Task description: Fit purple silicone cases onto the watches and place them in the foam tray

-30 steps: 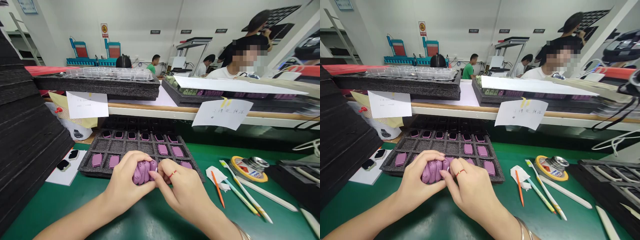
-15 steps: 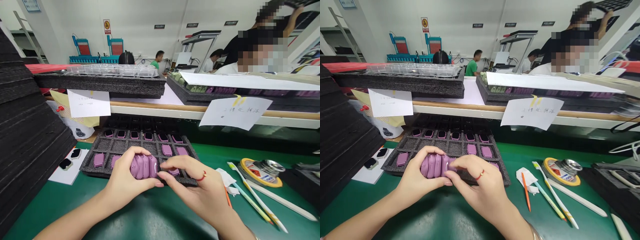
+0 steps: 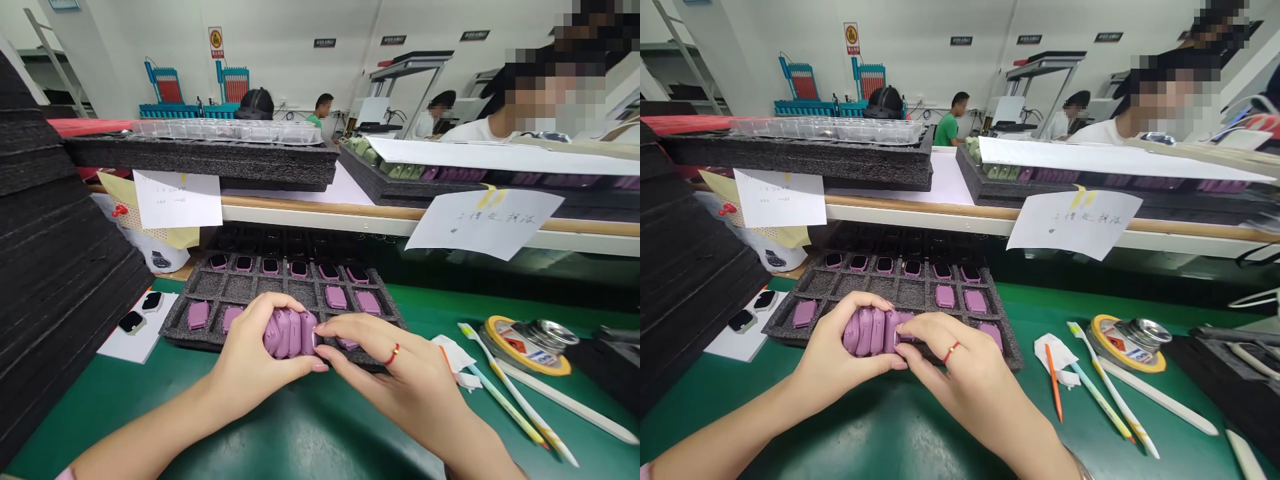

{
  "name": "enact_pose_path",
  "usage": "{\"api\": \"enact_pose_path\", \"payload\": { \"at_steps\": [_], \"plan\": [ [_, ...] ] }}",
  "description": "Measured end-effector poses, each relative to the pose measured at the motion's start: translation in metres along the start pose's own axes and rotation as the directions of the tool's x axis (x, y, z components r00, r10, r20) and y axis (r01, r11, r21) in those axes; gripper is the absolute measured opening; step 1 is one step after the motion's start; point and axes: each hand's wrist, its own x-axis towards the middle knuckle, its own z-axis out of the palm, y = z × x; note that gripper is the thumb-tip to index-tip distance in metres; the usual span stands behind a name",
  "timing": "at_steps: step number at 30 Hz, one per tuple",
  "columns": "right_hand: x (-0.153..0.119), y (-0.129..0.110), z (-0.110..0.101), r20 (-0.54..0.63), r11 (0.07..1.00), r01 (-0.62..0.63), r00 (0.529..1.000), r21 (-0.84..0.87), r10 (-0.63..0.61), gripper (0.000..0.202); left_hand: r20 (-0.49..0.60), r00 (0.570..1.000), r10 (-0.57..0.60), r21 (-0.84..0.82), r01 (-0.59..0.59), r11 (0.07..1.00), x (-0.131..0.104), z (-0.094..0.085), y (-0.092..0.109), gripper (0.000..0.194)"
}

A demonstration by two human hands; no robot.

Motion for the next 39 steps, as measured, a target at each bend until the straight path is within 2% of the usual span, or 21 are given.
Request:
{"api": "enact_pose_path", "payload": {
  "at_steps": [5,10,13,15,17,19,23,29,33,35,39],
  "plan": [
    [-0.006,0.000,0.002,0.053,0.998,-0.021,0.998,-0.058,0.024,0.022,-0.030,0.998,0.060,0.039,-0.059,0.998,0.000,0.003,-0.004,0.049],
    [-0.004,-0.003,-0.001,-0.047,0.999,-0.035,0.998,-0.009,0.034,0.019,-0.080,0.983,0.162,0.141,-0.150,0.979,0.002,0.000,-0.008,0.050],
    [0.000,-0.005,-0.001,-0.094,0.996,-0.092,0.991,0.013,0.093,0.017,-0.109,0.970,0.218,0.204,-0.193,0.960,0.002,-0.001,-0.010,0.048],
    [0.002,-0.006,0.003,-0.062,0.989,-0.146,0.988,-0.018,0.145,0.011,-0.100,0.958,0.270,0.227,-0.242,0.943,0.000,0.000,-0.010,0.046],
    [0.002,-0.007,0.010,0.027,0.981,-0.178,0.983,-0.073,0.180,0.006,-0.080,0.940,0.333,0.255,-0.303,0.918,-0.002,0.001,-0.009,0.043],
    [0.002,-0.008,0.017,0.105,0.972,-0.171,0.976,-0.164,0.190,0.014,-0.063,0.922,0.382,0.295,-0.348,0.890,-0.004,0.002,-0.009,0.039],
    [0.000,-0.010,0.025,0.101,0.943,-0.111,0.984,-0.314,0.149,0.024,-0.064,0.907,0.415,0.357,-0.368,0.859,-0.006,0.002,-0.008,0.033],
    [0.000,-0.009,0.027,0.042,0.949,-0.099,0.992,-0.299,0.117,0.027,-0.037,0.937,0.348,0.334,-0.317,0.888,-0.005,0.000,-0.006,0.035],
    [0.002,-0.012,0.020,-0.055,0.972,-0.093,0.995,-0.215,0.083,0.027,-0.052,0.950,0.308,0.294,-0.280,0.914,-0.002,-0.003,-0.005,0.038],
    [0.003,-0.014,0.014,-0.112,0.984,-0.080,0.992,-0.160,0.062,0.026,-0.066,0.970,0.233,0.267,-0.208,0.941,0.001,-0.006,-0.004,0.041],
    [0.006,-0.010,0.006,-0.137,0.998,-0.052,0.989,-0.020,0.049,0.013,-0.014,0.999,-0.031,0.088,0.033,0.996,0.002,-0.010,0.002,0.050]
  ]
}}
